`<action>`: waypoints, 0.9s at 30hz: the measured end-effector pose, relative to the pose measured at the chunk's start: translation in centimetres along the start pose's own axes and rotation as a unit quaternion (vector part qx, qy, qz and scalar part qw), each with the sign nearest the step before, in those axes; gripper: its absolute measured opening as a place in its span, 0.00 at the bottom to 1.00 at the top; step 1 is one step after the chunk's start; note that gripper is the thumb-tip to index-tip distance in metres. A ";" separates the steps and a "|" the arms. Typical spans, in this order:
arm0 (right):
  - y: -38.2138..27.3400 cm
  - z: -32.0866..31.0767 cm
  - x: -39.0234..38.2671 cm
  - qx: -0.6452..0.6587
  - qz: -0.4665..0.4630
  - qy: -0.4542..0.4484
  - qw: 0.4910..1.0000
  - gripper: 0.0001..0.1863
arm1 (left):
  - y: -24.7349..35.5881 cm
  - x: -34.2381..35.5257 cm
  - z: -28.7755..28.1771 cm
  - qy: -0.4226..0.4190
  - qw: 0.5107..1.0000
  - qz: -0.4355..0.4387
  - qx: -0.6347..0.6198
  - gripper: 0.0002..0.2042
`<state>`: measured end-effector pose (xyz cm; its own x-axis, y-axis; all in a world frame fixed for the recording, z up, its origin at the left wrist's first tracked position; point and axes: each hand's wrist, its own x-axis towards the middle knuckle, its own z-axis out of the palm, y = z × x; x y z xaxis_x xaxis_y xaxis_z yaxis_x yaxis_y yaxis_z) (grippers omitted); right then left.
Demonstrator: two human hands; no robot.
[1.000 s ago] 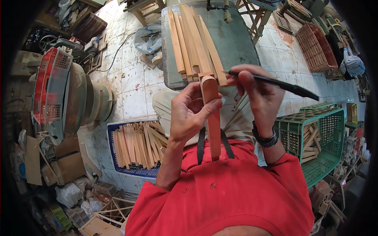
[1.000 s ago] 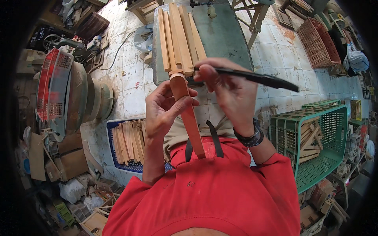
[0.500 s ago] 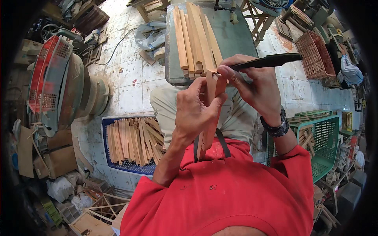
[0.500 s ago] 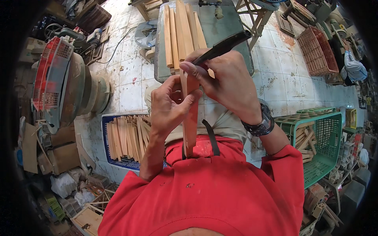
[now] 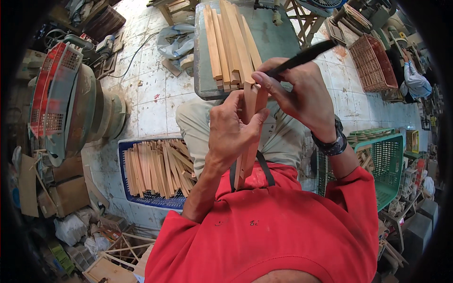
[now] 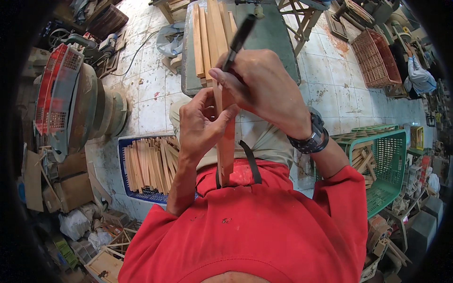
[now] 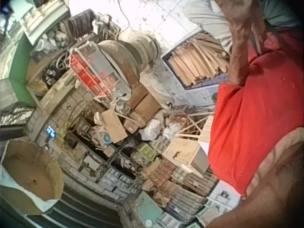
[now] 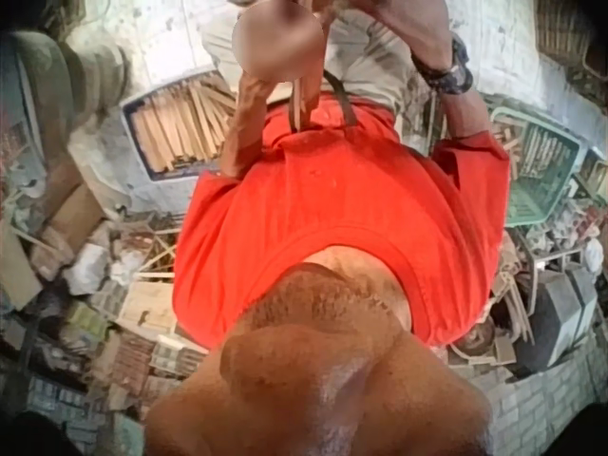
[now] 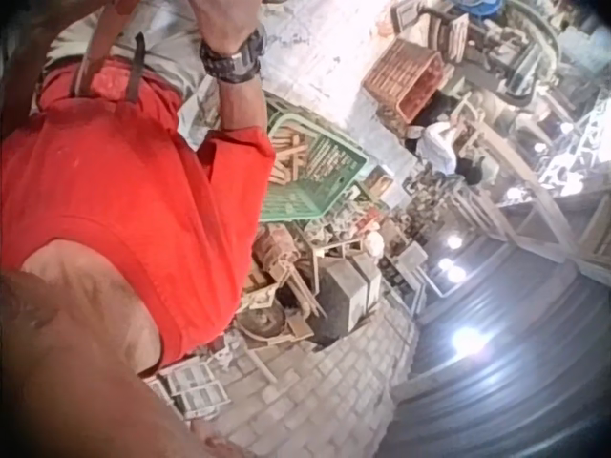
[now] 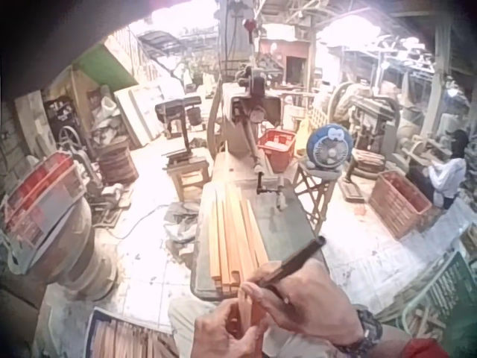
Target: The person uses a chisel to manually shape and smooth the edges of small wooden pieces. They hold each piece in one hand and carefully scrape the surface with the chisel in the other, occasionally rotating the wood to access different sides. The person works on multiple pieces sequentially, placing finished items into a green basket.
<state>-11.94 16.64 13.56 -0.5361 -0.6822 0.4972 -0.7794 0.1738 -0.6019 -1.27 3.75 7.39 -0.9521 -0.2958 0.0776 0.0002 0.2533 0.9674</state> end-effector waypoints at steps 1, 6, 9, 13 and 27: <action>0.1 -0.1 0.1 0.001 0.007 -0.008 1.000 0.11 | 0.2 0.0 -0.2 -0.013 1.000 -0.013 0.017 0.16; -0.9 -0.3 -0.4 0.092 0.210 0.041 0.973 0.10 | -0.6 0.0 -1.2 -0.033 0.997 -0.029 -0.071 0.16; -0.1 1.0 -3.1 0.272 0.225 0.169 0.920 0.08 | -2.5 0.6 -2.6 -0.040 0.984 -0.062 -0.162 0.16; 0.5 6.9 -9.0 0.199 0.218 0.071 0.953 0.17 | -3.5 1.6 -3.6 -0.024 0.975 -0.099 -0.199 0.16; -2.1 12.8 -15.0 0.414 0.407 0.064 0.812 0.17 | -8.2 0.3 -2.7 -0.093 0.939 -0.120 -0.308 0.20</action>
<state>1.88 17.44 -0.63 -0.8347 -0.4924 -0.2464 0.3059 -0.0426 -0.9511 -0.70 -0.87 0.12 -0.9841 -0.0962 -0.1493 -0.0994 -0.3987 0.9117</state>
